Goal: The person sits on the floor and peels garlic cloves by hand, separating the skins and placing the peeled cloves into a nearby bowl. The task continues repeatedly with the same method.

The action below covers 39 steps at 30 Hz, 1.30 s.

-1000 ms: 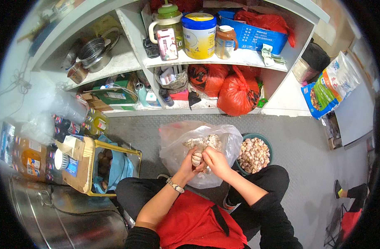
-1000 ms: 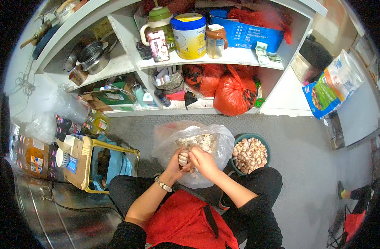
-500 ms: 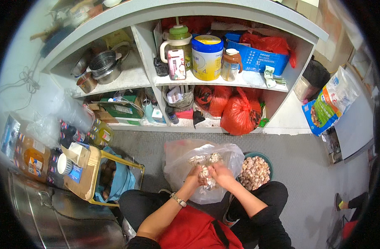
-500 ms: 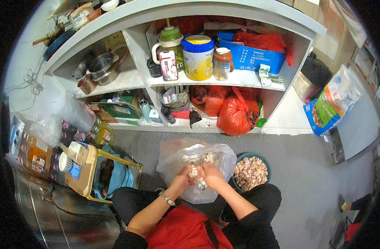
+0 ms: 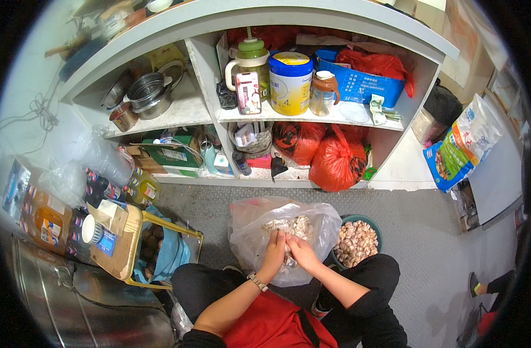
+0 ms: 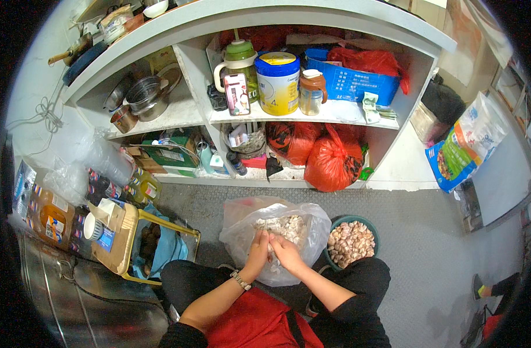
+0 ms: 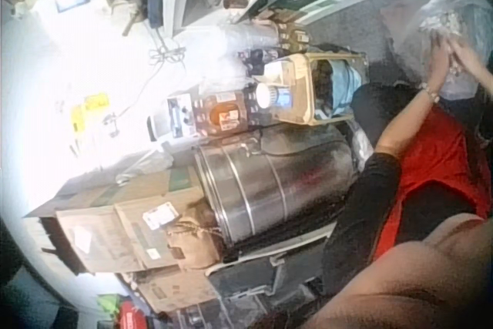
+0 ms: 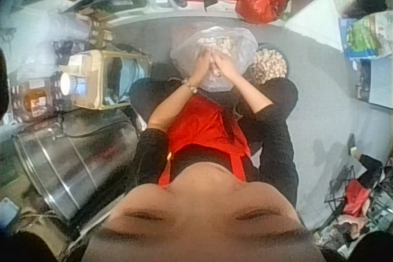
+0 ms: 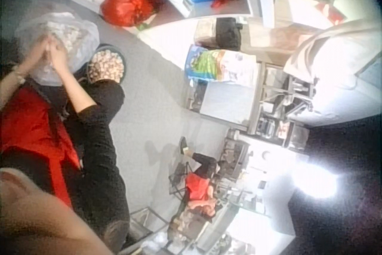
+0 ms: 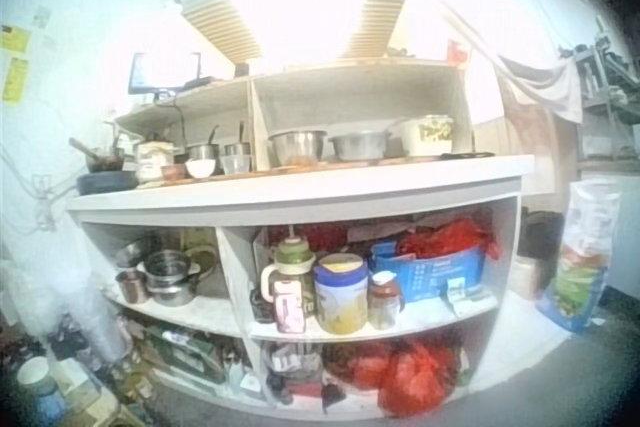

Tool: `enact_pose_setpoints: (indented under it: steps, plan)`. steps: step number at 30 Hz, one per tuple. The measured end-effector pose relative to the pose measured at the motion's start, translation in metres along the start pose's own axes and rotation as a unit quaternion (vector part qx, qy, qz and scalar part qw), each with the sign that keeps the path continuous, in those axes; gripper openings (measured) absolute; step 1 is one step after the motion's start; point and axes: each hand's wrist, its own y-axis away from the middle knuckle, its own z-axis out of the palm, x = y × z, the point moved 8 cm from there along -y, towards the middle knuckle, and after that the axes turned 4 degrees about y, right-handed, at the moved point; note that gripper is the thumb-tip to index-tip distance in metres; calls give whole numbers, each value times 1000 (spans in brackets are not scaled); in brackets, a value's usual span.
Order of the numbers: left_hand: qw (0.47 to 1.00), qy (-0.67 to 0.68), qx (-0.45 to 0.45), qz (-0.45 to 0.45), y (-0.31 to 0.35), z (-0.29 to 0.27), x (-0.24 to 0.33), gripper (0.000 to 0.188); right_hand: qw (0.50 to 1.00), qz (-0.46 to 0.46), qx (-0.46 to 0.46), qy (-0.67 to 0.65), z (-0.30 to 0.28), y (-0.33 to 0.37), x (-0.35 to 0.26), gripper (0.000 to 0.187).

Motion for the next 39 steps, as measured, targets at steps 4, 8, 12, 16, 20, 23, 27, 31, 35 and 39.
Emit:
enact_pose_setpoints:
  steps: [4,8,12,16,20,23,27,31,35,39]
  plan:
    - [999,-2,-5,45,-10,0,-7,24,995,-81,61,-18,-6,7,-17,48]
    - [995,-32,-1,89,-7,0,-10,21,993,-83,68,-46,-6,11,-8,46]
    - [996,66,-50,39,-2,6,2,22,992,23,28,-118,-5,6,15,41]
    - [980,177,-48,-76,4,10,23,27,981,-47,15,-188,-8,3,-2,39]
    - [902,345,-206,-158,18,30,48,35,985,-153,80,10,-25,4,-18,36]
    - [911,315,-224,-148,23,29,47,39,954,-189,131,193,-33,4,-17,32]
    - [920,292,-203,-165,22,26,26,41,932,-128,170,295,-40,-1,0,35]
    - [949,230,-147,-160,13,13,7,39,917,-182,175,309,-41,4,-15,41]
    - [996,15,-78,-31,4,-1,11,31,989,-67,-104,-85,-5,6,-10,48]
    - [995,-50,-87,30,7,7,15,29,990,-66,-49,-111,-8,12,-21,45]
